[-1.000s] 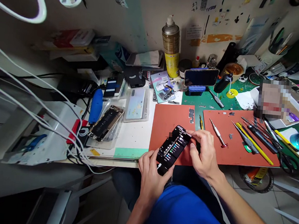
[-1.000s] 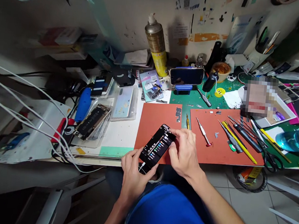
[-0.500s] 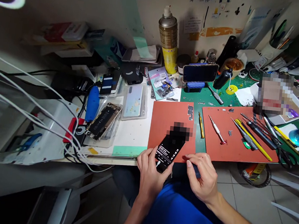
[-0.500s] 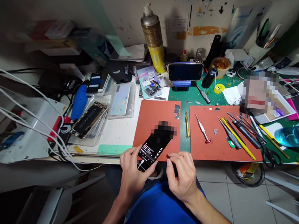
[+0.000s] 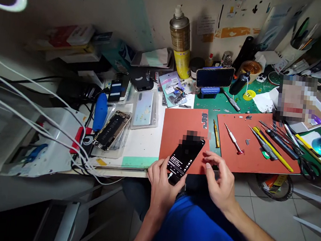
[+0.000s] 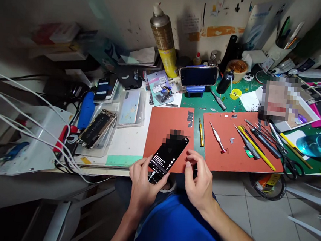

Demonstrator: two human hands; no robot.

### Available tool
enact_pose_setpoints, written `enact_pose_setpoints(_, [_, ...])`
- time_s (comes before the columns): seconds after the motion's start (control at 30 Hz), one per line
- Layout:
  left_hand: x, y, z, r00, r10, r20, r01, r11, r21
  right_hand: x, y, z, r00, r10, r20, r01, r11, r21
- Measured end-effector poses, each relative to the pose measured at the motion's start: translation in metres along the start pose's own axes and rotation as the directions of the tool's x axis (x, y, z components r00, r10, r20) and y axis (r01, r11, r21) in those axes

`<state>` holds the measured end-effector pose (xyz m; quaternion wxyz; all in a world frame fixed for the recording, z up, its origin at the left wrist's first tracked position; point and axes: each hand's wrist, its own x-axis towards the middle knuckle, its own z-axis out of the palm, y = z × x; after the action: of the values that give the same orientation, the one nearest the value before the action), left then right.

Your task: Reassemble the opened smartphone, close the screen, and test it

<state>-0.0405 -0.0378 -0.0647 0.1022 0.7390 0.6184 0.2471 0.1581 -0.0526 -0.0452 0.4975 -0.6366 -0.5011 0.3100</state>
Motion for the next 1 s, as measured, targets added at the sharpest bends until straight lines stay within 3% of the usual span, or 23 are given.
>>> enact_pose_setpoints(0.07, [0.000,-0.001,0.000,1.000,0.011,-0.006,-0.011,1.000,0.010,0.010,0.002,0.000,0.995,0.104,0.006,-0.105,0.992,0.067])
enact_pose_setpoints(0.13, [0.000,-0.002,-0.001,1.000,0.025,-0.002,-0.025,0.999,0.023,0.019,0.004,0.000,0.991,0.134,0.023,-0.136,0.983,0.123])
enact_pose_setpoints(0.53, [0.002,-0.004,-0.002,0.999,0.039,0.029,-0.040,0.999,0.037,0.036,0.006,0.002,0.984,0.140,0.110,-0.157,0.973,0.171])
enact_pose_setpoints(1.0, [0.012,-0.003,-0.019,0.991,-0.003,0.131,0.009,0.999,-0.046,0.045,0.001,0.001,0.990,0.101,0.103,-0.128,0.946,0.299])
